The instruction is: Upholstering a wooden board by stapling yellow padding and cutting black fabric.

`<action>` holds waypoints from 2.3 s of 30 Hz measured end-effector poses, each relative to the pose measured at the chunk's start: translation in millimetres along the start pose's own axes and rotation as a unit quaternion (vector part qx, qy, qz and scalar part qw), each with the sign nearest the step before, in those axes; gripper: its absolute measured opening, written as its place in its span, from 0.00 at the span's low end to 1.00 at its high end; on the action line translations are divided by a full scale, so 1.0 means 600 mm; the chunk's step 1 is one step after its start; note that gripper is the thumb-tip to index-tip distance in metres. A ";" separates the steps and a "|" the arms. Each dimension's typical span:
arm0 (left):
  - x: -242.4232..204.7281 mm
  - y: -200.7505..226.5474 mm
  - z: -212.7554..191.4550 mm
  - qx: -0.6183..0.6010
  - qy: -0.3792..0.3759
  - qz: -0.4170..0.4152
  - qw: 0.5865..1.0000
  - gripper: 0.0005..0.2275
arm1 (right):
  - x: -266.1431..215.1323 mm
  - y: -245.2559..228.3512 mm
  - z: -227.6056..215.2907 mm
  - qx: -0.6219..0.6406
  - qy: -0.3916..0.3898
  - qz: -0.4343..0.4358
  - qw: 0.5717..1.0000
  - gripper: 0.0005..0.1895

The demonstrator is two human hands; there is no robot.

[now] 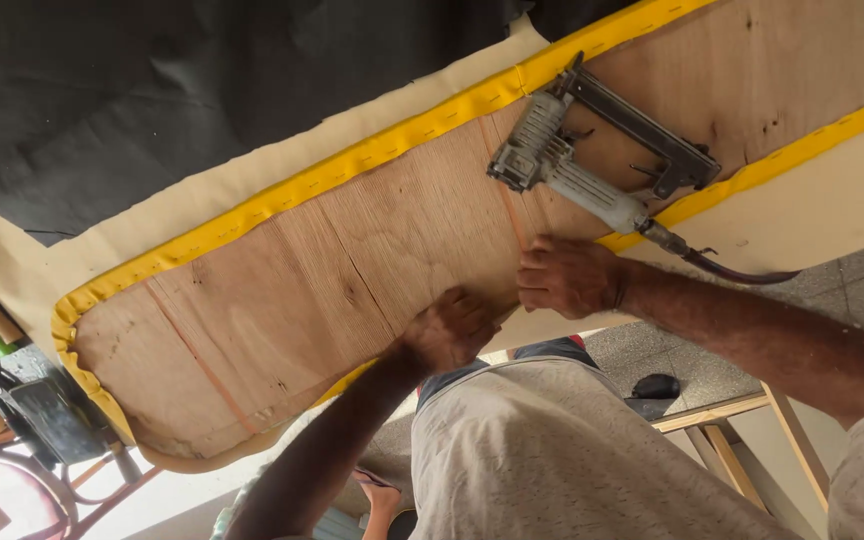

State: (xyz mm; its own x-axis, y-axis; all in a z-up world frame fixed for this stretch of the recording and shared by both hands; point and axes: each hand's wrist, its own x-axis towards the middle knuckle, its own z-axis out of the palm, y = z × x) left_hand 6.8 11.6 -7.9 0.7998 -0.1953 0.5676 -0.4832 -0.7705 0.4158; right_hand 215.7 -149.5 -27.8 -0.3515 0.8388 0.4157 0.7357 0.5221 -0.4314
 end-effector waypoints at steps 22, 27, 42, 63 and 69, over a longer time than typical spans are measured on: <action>-0.010 -0.001 0.014 0.099 0.065 -0.092 0.989 0.11 | 0.022 -0.001 -0.043 -0.256 0.182 0.217 0.924 0.14; 0.013 0.020 -0.013 0.042 0.029 -0.118 0.992 0.12 | 0.056 0.013 -0.088 -0.217 -0.096 0.579 0.780 0.46; -0.037 0.002 0.040 0.106 0.085 -0.113 0.984 0.10 | 0.009 -0.341 0.008 0.097 0.243 0.591 0.763 0.12; -0.048 0.000 0.046 0.102 0.062 -0.118 0.986 0.08 | 0.027 -0.339 0.080 0.223 0.230 0.664 0.675 0.07; -0.096 0.028 -0.046 0.082 -0.045 -0.132 0.987 0.11 | 0.043 -0.346 0.053 0.188 0.175 0.687 0.680 0.06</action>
State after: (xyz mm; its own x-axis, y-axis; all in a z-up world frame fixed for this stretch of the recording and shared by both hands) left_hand -57.2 26.6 -14.1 0.9220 -0.0221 0.3865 -0.1959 -0.8878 0.4166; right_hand 35.7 -231.5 47.0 0.7261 0.5202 -0.4498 0.0073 -0.6599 -0.7514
